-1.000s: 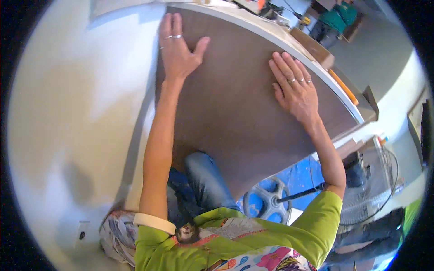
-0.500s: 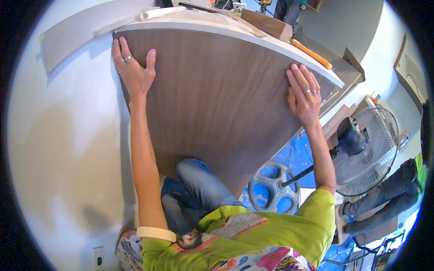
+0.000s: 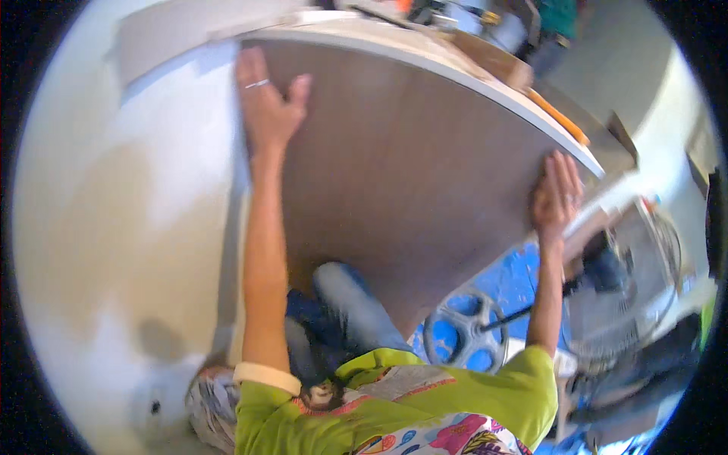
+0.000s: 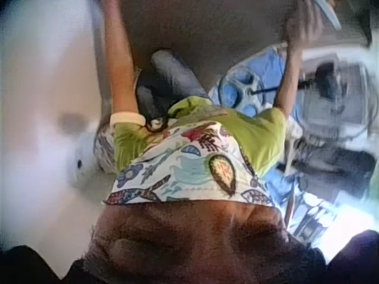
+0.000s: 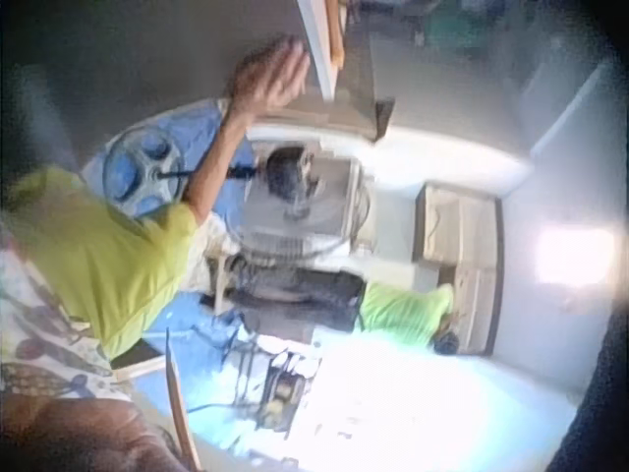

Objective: The person kneels on the floor and fits a curved laminate panel into a cabinet frame, repeatedly adjusting its position. They then remove the panel, sand its edges with a sanding block, and reinsert it into the frame to check the fit.

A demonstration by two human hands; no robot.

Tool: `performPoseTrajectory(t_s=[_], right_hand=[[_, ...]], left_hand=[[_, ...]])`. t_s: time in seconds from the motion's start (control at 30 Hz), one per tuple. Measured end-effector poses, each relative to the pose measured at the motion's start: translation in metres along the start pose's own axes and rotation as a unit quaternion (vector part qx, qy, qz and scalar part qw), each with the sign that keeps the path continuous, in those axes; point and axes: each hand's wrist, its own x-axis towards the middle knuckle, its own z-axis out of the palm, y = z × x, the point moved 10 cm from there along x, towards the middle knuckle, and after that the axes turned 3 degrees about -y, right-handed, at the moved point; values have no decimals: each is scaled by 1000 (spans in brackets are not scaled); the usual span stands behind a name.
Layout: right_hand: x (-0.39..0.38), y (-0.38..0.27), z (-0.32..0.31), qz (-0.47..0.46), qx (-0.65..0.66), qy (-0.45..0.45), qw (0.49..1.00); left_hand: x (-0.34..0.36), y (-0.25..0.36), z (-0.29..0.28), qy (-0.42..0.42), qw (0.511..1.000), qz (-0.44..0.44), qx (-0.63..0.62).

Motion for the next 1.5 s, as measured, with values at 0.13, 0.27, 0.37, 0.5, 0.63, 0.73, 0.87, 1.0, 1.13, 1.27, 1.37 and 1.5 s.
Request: performPoseTrajectory(t_s=[0.13, 0.27, 0.37, 0.5, 0.63, 0.73, 0.87, 1.0, 1.13, 1.27, 1.37, 1.5], right_hand=[[-7, 1, -2, -13, 1, 12, 1000], [-7, 0, -1, -27, -24, 15, 999], [-7, -6, 5, -34, -30, 30, 998], [-6, -4, 4, -38, -35, 30, 998], [-10, -2, 4, -40, -32, 28, 998], [-11, -3, 5, -40, -45, 14, 998], [-9, -6, 8, -42, -50, 4, 998], [-10, -5, 5, -53, -64, 10, 997], [-8, -5, 6, -41, -47, 8, 998], [-3, -11, 8, 3, -35, -29, 999], [2, -24, 7, 52, -32, -78, 995], [17, -54, 9, 88, -32, -86, 992]], left_hand=[[-4, 4, -1, 25, 999, -18, -12], [-5, 2, -6, 13, 998, -48, -43], [-5, -4, -12, 30, 999, -41, -11], [-3, 2, -14, 47, 997, -55, -40], [7, 9, -13, -19, 989, -128, -71], [15, 13, -14, -17, 982, -162, -90], [9, 5, -10, 95, 969, -190, -125], [11, 8, -1, 93, 970, -189, -126], [17, 9, -7, 81, 970, -203, -109], [21, 11, -8, 95, 970, -196, -104], [22, 15, -10, 94, 973, -196, -82], [19, 16, -7, 79, 964, -227, -111]])
